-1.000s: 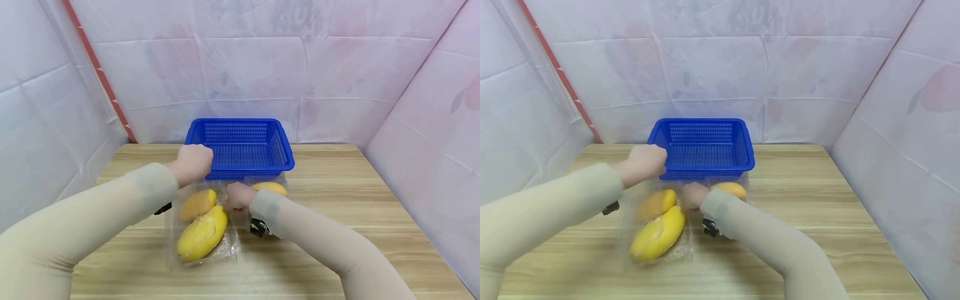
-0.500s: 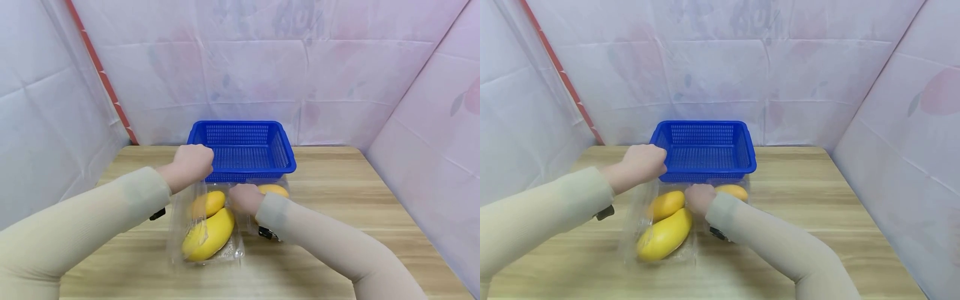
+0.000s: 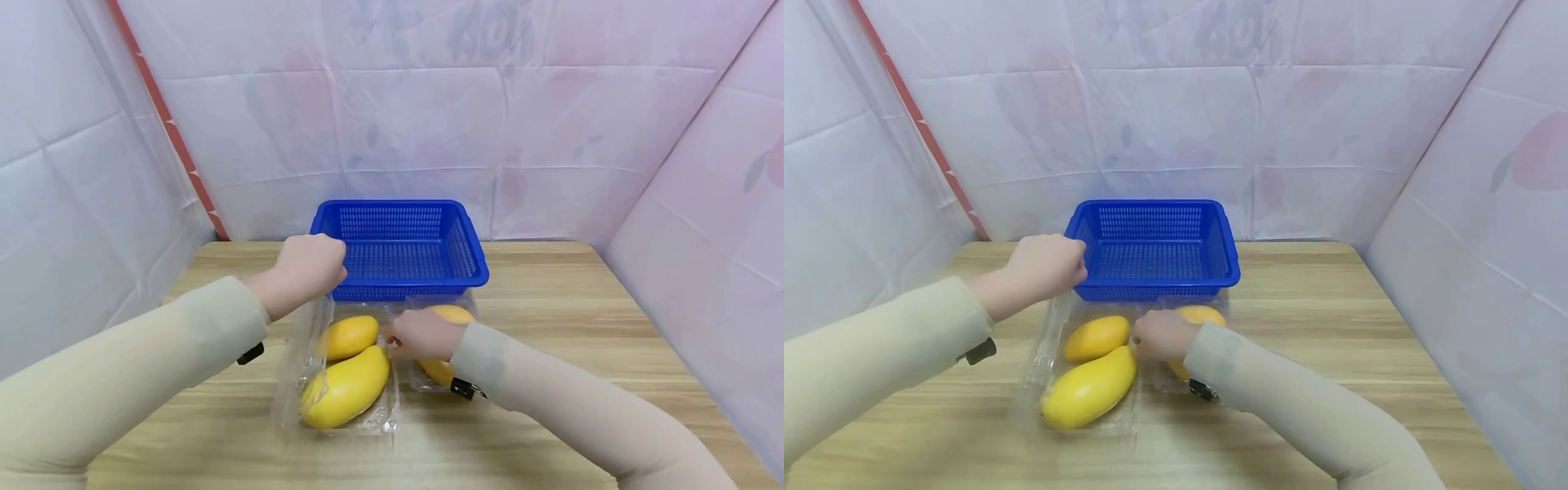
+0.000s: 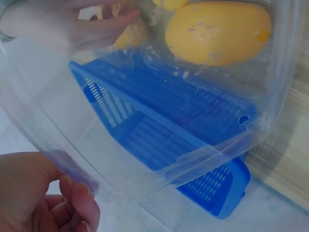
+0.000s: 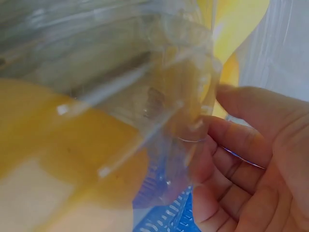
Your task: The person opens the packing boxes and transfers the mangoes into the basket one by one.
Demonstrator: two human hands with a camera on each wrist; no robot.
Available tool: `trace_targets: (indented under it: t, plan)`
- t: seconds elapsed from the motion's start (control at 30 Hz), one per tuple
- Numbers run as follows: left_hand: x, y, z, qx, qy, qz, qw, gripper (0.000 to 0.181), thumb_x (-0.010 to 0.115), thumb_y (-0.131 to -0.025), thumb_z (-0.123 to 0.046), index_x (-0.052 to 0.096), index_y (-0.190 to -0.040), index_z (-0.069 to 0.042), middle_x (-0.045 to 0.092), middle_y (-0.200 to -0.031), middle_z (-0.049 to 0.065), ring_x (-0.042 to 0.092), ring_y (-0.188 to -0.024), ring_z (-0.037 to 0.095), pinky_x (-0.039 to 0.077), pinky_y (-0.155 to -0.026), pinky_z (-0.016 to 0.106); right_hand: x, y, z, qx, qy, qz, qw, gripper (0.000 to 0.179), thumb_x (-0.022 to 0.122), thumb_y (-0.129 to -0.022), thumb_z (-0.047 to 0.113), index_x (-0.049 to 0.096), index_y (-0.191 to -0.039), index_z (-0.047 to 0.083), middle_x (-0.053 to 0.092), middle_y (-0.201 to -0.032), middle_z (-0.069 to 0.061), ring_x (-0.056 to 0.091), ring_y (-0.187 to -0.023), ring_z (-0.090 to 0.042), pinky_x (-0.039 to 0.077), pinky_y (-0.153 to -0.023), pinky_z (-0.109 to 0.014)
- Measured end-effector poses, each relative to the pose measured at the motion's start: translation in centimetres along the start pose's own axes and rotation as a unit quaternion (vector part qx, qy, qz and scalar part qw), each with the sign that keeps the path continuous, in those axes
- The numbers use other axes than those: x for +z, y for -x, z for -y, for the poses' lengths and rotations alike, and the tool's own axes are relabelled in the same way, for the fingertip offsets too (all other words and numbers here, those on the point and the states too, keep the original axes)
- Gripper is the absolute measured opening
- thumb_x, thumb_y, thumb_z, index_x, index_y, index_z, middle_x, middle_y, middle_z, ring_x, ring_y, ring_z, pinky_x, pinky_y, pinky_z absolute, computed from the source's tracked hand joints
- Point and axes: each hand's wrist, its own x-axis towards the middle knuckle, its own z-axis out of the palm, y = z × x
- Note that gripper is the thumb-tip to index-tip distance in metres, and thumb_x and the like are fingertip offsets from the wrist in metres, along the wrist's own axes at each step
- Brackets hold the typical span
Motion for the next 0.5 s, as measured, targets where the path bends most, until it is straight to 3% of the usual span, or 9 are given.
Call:
trace_targets:
  t: [0.17, 0.5]
  plan:
    - [-0.1, 0.2, 0.7, -0.009, 0.006, 0.005, 0.9999, 0.027, 0.055, -0.089, -0.022, 0.054, -0.064, -0.013, 0.05, -0.057, 0.001, 0.049, -0.051, 0.018, 0.042, -0.043, 0.032, 0.0, 0.4, 0.0, -0.004, 0.024, -0.008, 0.9997, 0.019, 0.069, -0.084, 0.029, 0.058, -0.072, 0.019, 0.05, -0.062, 0.009, 0.044, -0.055, -0.008, 0.039, -0.049, -0.023]
    - [0.0, 1.0, 2.5, -0.002, 0.015, -0.041, 0.9991, 0.02, 0.051, -0.088, -0.018, 0.052, -0.069, -0.01, 0.049, -0.059, 0.003, 0.05, -0.052, 0.021, 0.043, -0.042, 0.036, 0.1, 1.0, 0.3, -0.02, 0.063, -0.032, 0.9973, 0.016, 0.069, -0.083, 0.032, 0.064, -0.077, 0.018, 0.058, -0.069, 0.007, 0.054, -0.063, -0.01, 0.048, -0.06, -0.028]
